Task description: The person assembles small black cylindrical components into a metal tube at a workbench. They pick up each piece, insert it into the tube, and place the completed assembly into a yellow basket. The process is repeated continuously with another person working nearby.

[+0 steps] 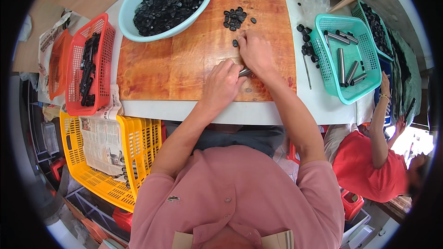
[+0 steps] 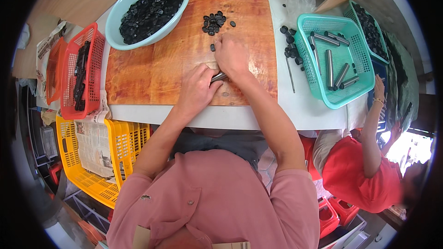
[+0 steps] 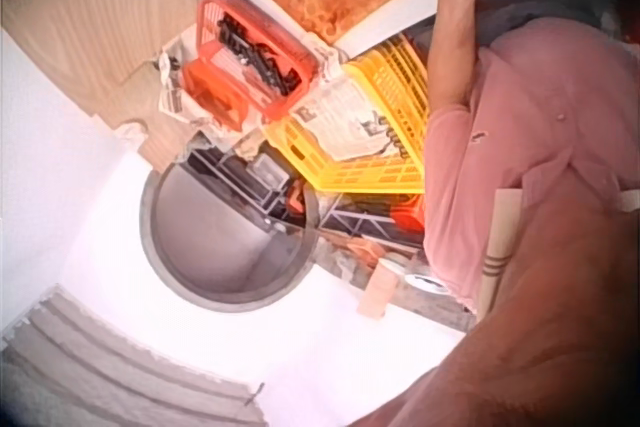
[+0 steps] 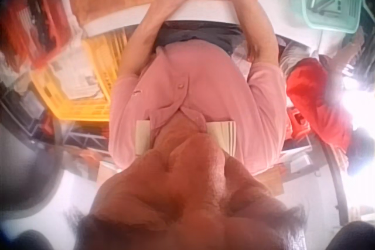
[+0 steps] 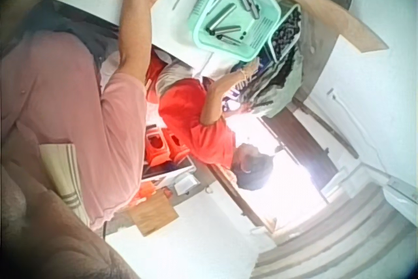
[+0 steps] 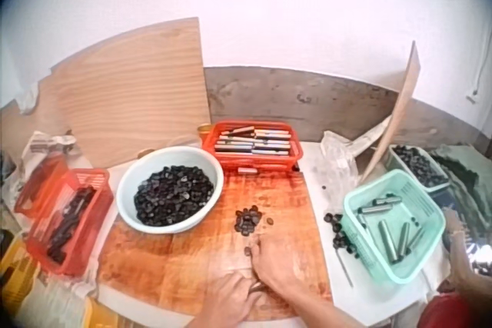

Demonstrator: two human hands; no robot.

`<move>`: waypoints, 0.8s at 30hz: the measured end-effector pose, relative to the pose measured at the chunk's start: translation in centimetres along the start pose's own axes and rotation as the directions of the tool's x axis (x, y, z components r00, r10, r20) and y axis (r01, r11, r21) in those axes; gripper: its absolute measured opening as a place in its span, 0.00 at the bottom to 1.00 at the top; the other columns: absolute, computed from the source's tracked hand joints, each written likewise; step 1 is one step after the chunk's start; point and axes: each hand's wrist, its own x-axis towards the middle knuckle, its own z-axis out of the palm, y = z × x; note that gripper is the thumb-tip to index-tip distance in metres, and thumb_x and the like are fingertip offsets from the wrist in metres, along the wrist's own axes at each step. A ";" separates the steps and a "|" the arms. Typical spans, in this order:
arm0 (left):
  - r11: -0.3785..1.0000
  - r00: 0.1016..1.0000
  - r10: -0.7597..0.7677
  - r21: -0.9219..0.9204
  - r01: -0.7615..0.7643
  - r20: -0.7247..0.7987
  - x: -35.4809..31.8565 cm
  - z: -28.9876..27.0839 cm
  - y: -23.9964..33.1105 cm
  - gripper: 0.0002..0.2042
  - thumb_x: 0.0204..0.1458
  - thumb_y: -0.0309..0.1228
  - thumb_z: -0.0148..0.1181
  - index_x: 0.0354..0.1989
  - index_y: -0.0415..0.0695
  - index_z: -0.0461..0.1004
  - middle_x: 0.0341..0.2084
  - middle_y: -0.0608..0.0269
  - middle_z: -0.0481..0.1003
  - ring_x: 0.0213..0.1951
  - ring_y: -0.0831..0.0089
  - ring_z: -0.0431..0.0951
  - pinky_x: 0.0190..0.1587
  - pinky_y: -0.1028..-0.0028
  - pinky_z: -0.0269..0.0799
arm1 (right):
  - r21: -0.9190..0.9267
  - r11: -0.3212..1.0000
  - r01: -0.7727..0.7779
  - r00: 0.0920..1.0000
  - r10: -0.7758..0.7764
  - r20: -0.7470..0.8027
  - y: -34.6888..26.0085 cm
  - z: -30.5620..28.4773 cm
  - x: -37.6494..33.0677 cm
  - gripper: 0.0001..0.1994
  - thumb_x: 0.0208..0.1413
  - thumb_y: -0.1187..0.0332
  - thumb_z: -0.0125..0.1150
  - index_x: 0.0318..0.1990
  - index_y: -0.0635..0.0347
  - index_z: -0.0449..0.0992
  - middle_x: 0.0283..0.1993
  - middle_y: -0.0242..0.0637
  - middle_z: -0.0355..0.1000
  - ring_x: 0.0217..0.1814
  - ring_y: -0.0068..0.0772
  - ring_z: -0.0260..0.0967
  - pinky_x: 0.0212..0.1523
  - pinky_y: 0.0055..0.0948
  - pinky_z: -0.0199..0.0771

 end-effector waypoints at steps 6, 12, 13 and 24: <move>1.000 1.000 -0.028 0.005 0.028 0.015 -0.1 0.2 -0.1 0.12 0.46 0.27 0.74 0.37 0.39 0.79 0.33 0.55 0.73 0.38 0.52 0.77 0.41 0.57 0.72 | -0.115 0.992 0.060 0.997 -0.065 -0.045 -0.2 0.6 -0.7 0.11 0.63 0.63 0.59 0.40 0.62 0.77 0.41 0.52 0.80 0.44 0.58 0.77 0.47 0.55 0.73; 0.998 0.998 -0.056 0.003 0.056 0.022 -0.4 0.3 0.1 0.13 0.46 0.27 0.75 0.39 0.39 0.80 0.33 0.55 0.73 0.37 0.53 0.76 0.41 0.58 0.71 | -0.122 0.991 0.059 0.997 -0.065 -0.046 -0.2 0.9 -1.2 0.10 0.64 0.63 0.60 0.42 0.61 0.76 0.39 0.47 0.79 0.43 0.53 0.77 0.44 0.51 0.70; 0.998 0.998 -0.060 -0.006 0.061 0.026 -0.4 0.4 0.1 0.13 0.46 0.27 0.75 0.39 0.39 0.80 0.32 0.56 0.73 0.36 0.53 0.76 0.40 0.58 0.71 | -0.117 0.991 0.063 0.996 -0.070 -0.057 -0.2 0.9 -1.4 0.09 0.64 0.64 0.60 0.42 0.61 0.76 0.39 0.47 0.79 0.43 0.52 0.77 0.43 0.51 0.70; 0.995 1.000 0.017 0.102 -0.014 -0.024 -0.5 0.7 0.7 0.12 0.47 0.26 0.74 0.39 0.39 0.79 0.32 0.56 0.74 0.37 0.54 0.77 0.41 0.59 0.72 | -0.122 0.992 -0.014 1.000 0.010 -0.027 0.1 1.2 -1.0 0.09 0.66 0.63 0.57 0.42 0.60 0.75 0.38 0.47 0.79 0.41 0.54 0.78 0.43 0.50 0.69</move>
